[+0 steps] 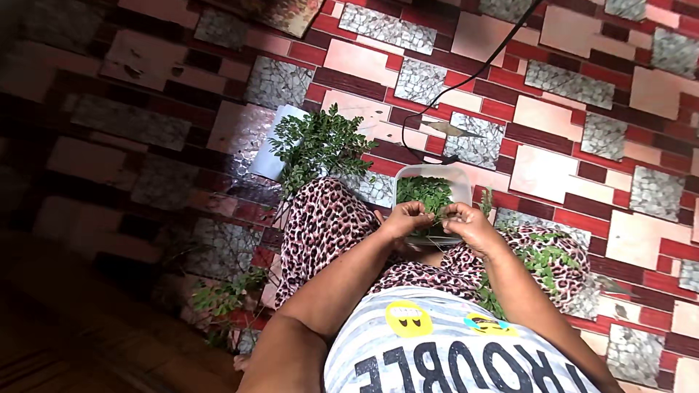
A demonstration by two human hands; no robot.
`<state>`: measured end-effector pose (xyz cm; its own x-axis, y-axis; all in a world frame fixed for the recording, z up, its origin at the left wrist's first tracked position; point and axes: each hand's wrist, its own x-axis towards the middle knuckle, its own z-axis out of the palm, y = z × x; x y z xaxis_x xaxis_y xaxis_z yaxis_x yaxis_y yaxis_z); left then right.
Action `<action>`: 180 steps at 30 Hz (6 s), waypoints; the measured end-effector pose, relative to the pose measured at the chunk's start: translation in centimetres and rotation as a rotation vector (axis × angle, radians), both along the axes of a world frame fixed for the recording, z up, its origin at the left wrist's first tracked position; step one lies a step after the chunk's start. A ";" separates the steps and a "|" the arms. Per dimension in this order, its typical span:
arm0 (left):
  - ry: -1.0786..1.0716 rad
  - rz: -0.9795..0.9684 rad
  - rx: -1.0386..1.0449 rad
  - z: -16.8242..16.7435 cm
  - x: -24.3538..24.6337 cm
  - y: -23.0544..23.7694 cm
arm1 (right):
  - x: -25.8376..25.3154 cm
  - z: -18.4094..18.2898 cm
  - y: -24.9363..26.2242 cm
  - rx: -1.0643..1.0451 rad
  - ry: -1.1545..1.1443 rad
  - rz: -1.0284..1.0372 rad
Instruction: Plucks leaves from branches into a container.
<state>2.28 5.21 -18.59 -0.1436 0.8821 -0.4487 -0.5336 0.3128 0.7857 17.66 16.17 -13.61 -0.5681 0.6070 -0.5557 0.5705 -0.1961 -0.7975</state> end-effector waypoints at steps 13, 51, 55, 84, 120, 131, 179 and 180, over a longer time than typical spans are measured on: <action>0.021 -0.014 -0.018 -0.2 0.1 0.1 | -0.7 -1.3 -0.9 0.298 0.101 -0.051; 0.133 -0.012 0.032 0.0 0.3 0.0 | -1.0 1.0 -1.1 0.368 -0.049 0.099; 0.134 -0.038 0.056 0.0 0.2 -0.1 | -1.0 0.5 -1.0 0.369 -0.028 0.099; -0.015 -0.097 0.010 0.0 0.1 0.2 | -1.2 -0.5 -0.8 0.008 0.151 -0.148; -0.022 -0.133 -0.014 0.4 0.1 0.3 | -1.0 -1.2 0.0 0.248 0.173 -0.082; 0.051 -0.145 0.025 0.1 0.1 0.2 | -1.4 -0.8 -0.7 0.421 0.166 0.135; 0.266 -0.151 0.070 0.7 -0.1 -0.1 | -1.6 0.2 -1.4 0.605 0.025 0.239; 0.281 -0.160 0.076 0.7 -0.1 -0.1 | -1.7 0.2 -1.5 0.632 0.020 0.259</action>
<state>2.18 5.11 -17.88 -0.1092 0.9329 -0.3433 -0.2415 0.3101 0.9195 16.00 14.65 -13.45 -0.7450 0.6548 -0.1273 0.5206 0.4515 -0.7246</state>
